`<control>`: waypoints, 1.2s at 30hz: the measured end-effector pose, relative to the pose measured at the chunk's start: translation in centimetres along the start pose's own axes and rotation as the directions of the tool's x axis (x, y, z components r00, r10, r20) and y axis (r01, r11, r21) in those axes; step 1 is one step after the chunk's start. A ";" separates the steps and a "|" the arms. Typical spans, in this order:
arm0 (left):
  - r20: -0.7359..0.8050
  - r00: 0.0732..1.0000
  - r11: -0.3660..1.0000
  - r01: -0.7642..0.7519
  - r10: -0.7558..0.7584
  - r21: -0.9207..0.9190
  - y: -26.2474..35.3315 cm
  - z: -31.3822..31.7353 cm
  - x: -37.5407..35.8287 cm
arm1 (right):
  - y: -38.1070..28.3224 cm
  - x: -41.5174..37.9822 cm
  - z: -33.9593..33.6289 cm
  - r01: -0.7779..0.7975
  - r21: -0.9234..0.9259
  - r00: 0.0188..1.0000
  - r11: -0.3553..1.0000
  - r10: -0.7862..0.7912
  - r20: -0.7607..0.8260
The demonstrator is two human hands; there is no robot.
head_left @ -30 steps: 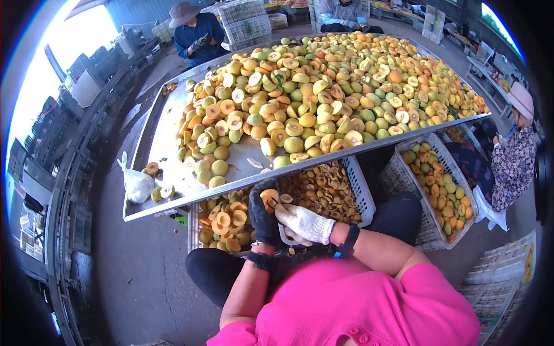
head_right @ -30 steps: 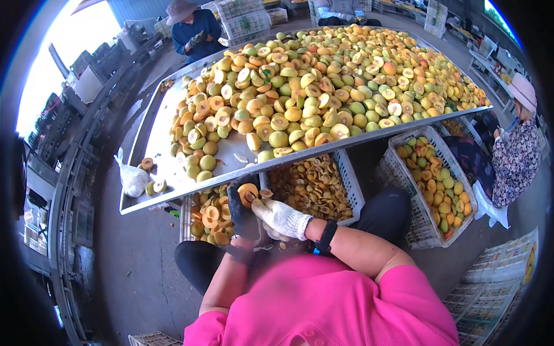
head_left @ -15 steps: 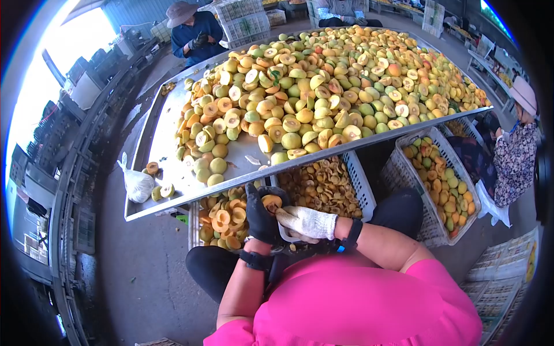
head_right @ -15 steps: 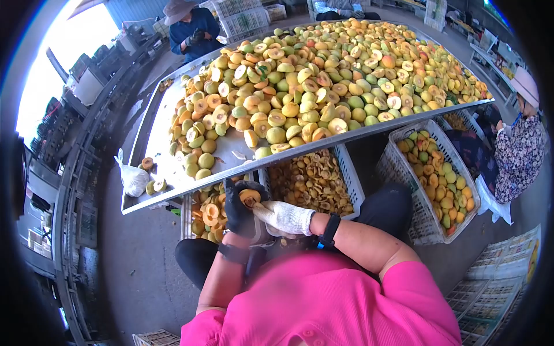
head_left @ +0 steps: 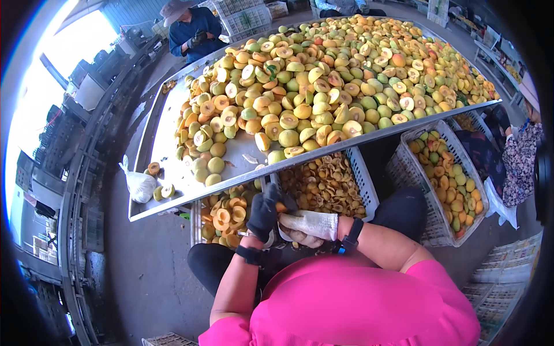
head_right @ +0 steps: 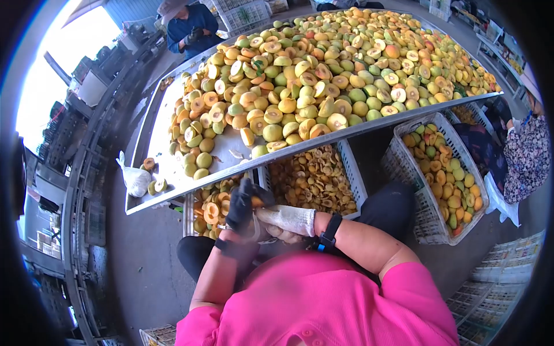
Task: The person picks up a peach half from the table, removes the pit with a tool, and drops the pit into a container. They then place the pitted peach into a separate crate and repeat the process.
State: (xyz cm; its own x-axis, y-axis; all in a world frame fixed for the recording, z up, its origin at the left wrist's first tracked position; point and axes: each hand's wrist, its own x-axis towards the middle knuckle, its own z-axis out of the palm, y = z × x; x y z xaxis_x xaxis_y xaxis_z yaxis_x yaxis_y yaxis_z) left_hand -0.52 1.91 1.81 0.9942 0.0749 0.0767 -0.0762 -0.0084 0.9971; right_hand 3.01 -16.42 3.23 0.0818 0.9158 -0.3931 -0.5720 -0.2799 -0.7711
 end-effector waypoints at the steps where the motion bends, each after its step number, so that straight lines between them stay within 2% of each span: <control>1: 0.097 0.992 0.991 -0.094 0.084 0.099 -0.1 0.0 -0.1 | 0.1 0.0 -0.2 -0.024 0.076 0.999 0.997 0.022 0.030; 4: 0.001 1.000 0.985 0.031 -0.031 -0.172 -0.4 0.6 -0.3 | 0.6 0.1 -0.7 -0.093 0.311 0.984 0.946 0.039 0.176; 7: -0.078 0.971 0.812 0.143 -0.225 -0.567 0.8 1.2 -0.2 | 1.3 1.0 -1.6 -0.143 0.497 0.940 0.856 -0.040 0.339; 10: -0.049 0.988 0.624 0.054 -0.146 -0.780 -0.2 1.1 -0.1 | 1.4 1.0 -1.5 -0.188 0.578 0.897 0.794 -0.100 0.430; 12: -0.088 0.990 0.510 -0.017 -0.114 -0.860 -0.6 0.8 -0.7 | 1.5 1.0 -1.3 -0.214 0.586 0.840 0.782 -0.158 0.518; 14: -0.084 0.993 0.424 -0.041 -0.084 -0.905 -1.7 -1.2 -1.0 | 1.7 0.9 -1.2 -0.152 0.618 0.867 0.771 -0.197 0.458; 15: -0.247 0.946 0.314 -0.174 -0.209 -0.933 -3.6 -3.2 -0.7 | 1.7 0.8 -1.3 -0.120 0.632 0.878 0.766 -0.215 0.428; 16: -0.383 0.922 0.689 -0.243 -0.055 -0.683 -2.3 -4.6 -1.3 | 1.6 0.7 -1.5 -0.088 0.646 0.887 0.759 -0.235 0.397; 17: -0.454 0.889 0.905 -0.139 -0.065 -0.401 -1.9 -7.1 -1.9 | 1.3 0.2 -1.6 -0.049 0.673 0.911 0.738 -0.243 0.333; 18: -0.523 0.851 0.997 0.011 -0.049 -0.076 -1.6 -9.0 -2.3 | 1.3 -0.1 -1.8 -0.011 0.688 0.929 0.725 -0.248 0.276; 19: -0.511 0.840 0.967 -0.060 0.183 0.248 -0.3 -9.2 -2.0 | 1.4 -0.3 -2.0 0.027 0.701 0.943 0.713 -0.250 0.219; 20: -0.427 0.811 0.829 -0.121 0.399 0.546 1.1 -9.3 -1.4 | 1.4 -0.3 -2.2 0.066 0.710 0.954 0.701 -0.252 0.160; 21: -0.494 0.809 0.861 -0.029 0.318 0.507 2.2 -8.6 -0.8 | 1.6 -0.1 -2.5 0.067 0.724 0.961 0.687 -0.240 0.138; 24: -0.256 0.857 0.549 -0.038 0.448 0.835 2.6 -7.8 4.0 | 1.4 -0.3 -2.6 0.110 0.700 0.984 0.706 -0.178 0.025; 26: -0.158 0.894 0.517 -0.091 0.418 0.851 0.9 -8.0 8.0 | 1.4 0.0 -2.8 0.104 0.677 0.984 0.728 -0.174 0.036; 27: -0.125 0.923 0.436 -0.050 0.365 0.899 1.2 -7.2 9.7 | 1.4 0.1 -3.0 0.106 0.668 0.984 0.737 -0.175 0.038; 30: 0.010 0.940 0.343 -0.135 0.342 0.930 0.2 -7.1 13.8 | 0.3 -0.2 -2.9 0.134 0.632 0.980 0.763 -0.196 0.029; 31: 0.016 0.957 0.303 -0.107 0.289 0.947 0.1 -7.0 14.8 | 0.1 -0.3 -2.9 0.147 0.620 0.980 0.770 -0.198 0.014; 34: -0.012 0.989 0.376 -0.044 0.146 0.926 0.4 -6.8 15.8 | -0.6 -0.9 -2.6 0.166 0.583 0.982 0.795 -0.187 -0.025; 35: 0.039 0.967 0.352 -0.130 0.253 0.927 0.2 -6.8 15.7 | -0.8 -1.0 -2.7 0.155 0.584 0.985 0.797 -0.169 -0.031; 36: 0.025 0.979 0.389 -0.104 0.204 0.915 0.2 -6.7 15.6 | -1.1 -1.1 -2.6 0.144 0.583 0.988 0.800 -0.152 -0.035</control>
State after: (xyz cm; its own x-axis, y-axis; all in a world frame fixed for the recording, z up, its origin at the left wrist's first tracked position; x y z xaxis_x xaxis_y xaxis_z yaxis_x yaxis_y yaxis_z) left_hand 14.45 9.75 3.22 0.9593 0.0468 0.2784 -0.0646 -0.9236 0.3779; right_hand 5.68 -17.86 3.17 0.1963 0.9370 -0.2890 -0.9215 0.0755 -0.3811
